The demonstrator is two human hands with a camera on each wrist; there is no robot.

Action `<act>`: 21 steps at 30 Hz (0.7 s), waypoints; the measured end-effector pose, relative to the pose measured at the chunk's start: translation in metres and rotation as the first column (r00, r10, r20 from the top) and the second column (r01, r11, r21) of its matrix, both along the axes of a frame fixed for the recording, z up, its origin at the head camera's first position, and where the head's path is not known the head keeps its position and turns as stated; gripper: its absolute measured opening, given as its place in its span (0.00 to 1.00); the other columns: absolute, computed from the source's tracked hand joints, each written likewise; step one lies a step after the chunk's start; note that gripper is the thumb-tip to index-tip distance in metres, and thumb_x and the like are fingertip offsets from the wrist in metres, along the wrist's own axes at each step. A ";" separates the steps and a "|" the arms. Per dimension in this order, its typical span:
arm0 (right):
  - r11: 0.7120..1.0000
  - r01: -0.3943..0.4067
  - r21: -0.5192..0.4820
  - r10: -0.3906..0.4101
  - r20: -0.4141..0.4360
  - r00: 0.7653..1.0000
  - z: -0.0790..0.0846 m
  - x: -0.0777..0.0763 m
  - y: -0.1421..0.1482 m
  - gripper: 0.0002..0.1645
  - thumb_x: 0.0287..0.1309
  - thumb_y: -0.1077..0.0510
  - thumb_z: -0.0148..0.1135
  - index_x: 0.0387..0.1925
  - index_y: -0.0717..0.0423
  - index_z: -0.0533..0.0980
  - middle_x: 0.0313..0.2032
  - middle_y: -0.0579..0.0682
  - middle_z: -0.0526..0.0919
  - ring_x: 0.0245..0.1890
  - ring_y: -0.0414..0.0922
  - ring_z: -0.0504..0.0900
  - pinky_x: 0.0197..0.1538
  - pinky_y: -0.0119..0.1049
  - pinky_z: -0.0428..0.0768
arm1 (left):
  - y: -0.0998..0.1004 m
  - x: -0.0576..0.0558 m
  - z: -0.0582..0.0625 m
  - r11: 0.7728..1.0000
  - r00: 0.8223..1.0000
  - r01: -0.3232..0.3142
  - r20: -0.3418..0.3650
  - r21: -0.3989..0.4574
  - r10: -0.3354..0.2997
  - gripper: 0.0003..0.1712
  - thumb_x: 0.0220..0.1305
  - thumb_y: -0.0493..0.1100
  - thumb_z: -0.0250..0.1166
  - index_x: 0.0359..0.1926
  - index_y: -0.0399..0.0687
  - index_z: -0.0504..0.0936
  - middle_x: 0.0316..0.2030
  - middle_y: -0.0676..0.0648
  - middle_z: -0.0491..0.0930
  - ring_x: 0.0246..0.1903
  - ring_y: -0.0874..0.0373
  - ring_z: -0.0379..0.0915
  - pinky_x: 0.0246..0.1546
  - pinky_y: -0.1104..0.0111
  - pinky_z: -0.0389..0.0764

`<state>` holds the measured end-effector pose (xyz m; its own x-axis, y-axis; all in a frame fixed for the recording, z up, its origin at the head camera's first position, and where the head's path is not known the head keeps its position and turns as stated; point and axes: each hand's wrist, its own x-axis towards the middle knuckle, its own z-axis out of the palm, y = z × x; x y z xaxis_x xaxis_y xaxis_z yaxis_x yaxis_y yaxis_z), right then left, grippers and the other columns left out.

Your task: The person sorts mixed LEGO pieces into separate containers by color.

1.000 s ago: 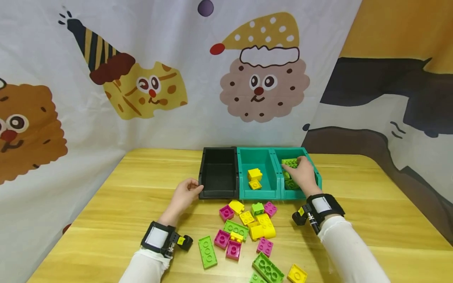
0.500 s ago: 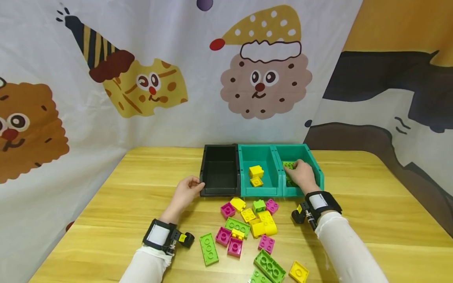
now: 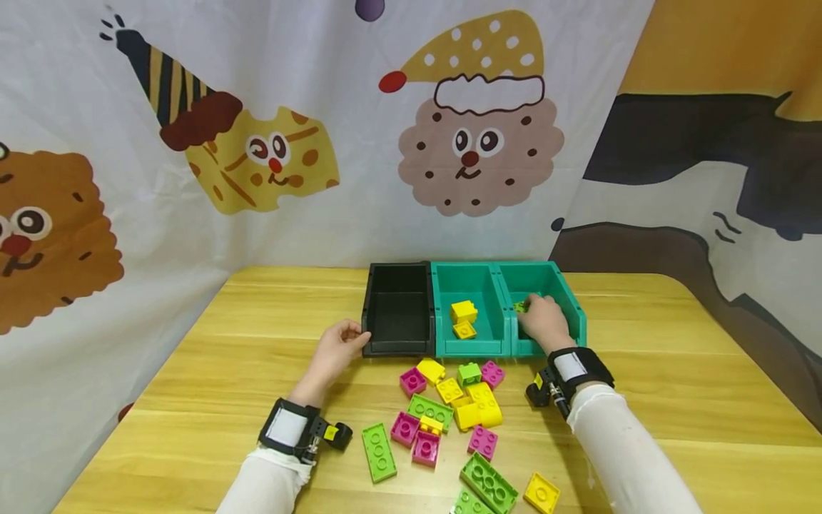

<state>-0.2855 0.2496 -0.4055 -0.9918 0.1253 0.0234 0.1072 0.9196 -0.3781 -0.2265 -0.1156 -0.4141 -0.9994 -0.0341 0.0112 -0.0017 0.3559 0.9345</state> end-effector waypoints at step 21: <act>0.978 -0.169 -0.119 0.128 -0.290 0.948 0.035 0.033 0.006 0.21 0.63 0.56 0.55 0.50 0.68 0.73 0.51 0.69 0.72 0.49 0.64 0.73 0.48 0.57 0.74 | 0.000 0.001 0.000 1.000 1.000 0.008 -0.003 -0.020 -0.008 0.09 0.63 0.38 0.62 0.38 0.34 0.75 0.28 0.47 0.73 0.27 0.60 0.69 0.33 0.70 0.80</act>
<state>-0.2523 0.2558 -0.3706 -0.9556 -0.0009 0.2947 -0.1548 0.8525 -0.4993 -0.2259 -0.1160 -0.4145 -0.9996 -0.0260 0.0146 0.0039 0.3742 0.9274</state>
